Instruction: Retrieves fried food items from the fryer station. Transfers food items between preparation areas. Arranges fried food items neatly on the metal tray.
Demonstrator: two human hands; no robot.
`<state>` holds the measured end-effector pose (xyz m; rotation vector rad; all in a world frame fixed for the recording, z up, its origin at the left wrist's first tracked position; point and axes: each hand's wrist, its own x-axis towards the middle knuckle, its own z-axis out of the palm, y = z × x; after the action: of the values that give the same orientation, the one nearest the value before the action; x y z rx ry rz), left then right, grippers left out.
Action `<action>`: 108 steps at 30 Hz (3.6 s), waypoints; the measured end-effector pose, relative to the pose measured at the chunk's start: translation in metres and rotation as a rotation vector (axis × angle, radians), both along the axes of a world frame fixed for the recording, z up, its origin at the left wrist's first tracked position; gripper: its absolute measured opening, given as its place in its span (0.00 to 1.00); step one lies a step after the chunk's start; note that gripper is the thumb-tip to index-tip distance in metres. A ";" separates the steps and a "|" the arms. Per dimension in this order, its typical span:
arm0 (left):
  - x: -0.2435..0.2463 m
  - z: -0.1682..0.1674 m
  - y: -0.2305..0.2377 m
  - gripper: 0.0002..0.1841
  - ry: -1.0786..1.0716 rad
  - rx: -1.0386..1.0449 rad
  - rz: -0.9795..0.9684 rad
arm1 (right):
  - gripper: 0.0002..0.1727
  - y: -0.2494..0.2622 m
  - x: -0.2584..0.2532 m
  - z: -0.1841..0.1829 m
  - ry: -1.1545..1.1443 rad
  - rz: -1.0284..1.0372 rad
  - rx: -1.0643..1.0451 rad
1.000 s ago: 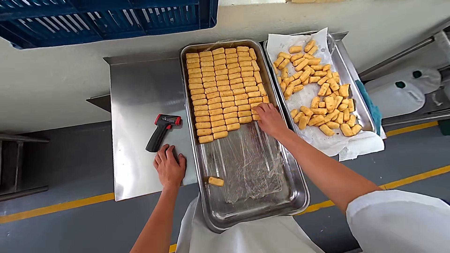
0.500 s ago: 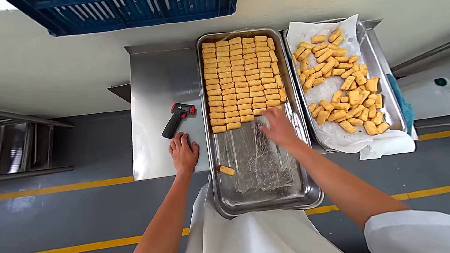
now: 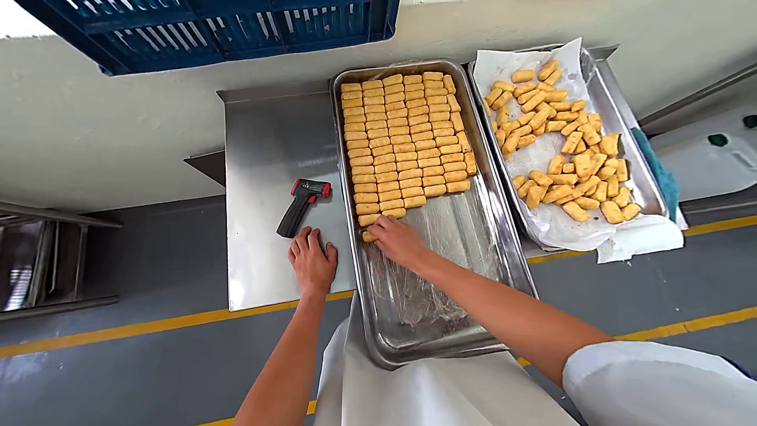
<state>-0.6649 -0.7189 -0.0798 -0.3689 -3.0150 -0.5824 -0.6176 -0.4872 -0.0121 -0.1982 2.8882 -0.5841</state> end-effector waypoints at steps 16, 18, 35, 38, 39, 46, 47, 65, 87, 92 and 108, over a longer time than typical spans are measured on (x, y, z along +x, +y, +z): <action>-0.001 0.007 0.003 0.30 0.013 0.058 -0.010 | 0.19 0.122 -0.003 0.033 0.332 -0.326 -0.059; 0.000 0.007 0.003 0.30 0.009 0.049 -0.001 | 0.21 0.206 0.005 0.064 0.173 -0.620 0.053; 0.002 0.007 0.004 0.31 0.026 0.023 0.020 | 0.21 0.366 0.024 0.059 -0.218 -0.584 0.268; 0.002 0.007 0.005 0.31 0.023 0.015 0.022 | 0.29 0.363 0.024 0.046 -0.263 -0.375 0.072; 0.001 0.007 0.005 0.31 0.026 0.015 0.023 | 0.34 0.361 0.025 0.041 -0.336 -0.360 0.042; 0.002 0.008 0.004 0.31 0.018 0.021 0.022 | 0.50 0.342 0.032 0.030 -0.456 -0.375 0.287; 0.002 0.008 0.004 0.31 0.021 0.021 0.022 | 0.49 0.342 0.032 0.029 -0.449 -0.384 0.292; 0.001 0.003 0.001 0.26 0.018 0.019 0.024 | 0.48 0.166 0.036 0.092 -0.349 -0.639 -0.281; -0.001 -0.001 -0.002 0.24 0.003 0.023 -0.003 | 0.48 -0.038 0.062 0.003 -0.177 -0.548 -0.279; -0.001 -0.001 -0.001 0.24 0.010 0.031 -0.005 | 0.49 -0.040 0.065 -0.001 -0.124 -0.549 -0.298; 0.001 0.006 0.000 0.25 -0.005 0.023 -0.017 | 0.42 -0.032 0.062 -0.009 -0.037 -0.456 -0.318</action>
<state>-0.6638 -0.7189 -0.0735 -0.3923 -3.0102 -0.6200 -0.5555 -0.5194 -0.0206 0.4371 2.7908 -1.1083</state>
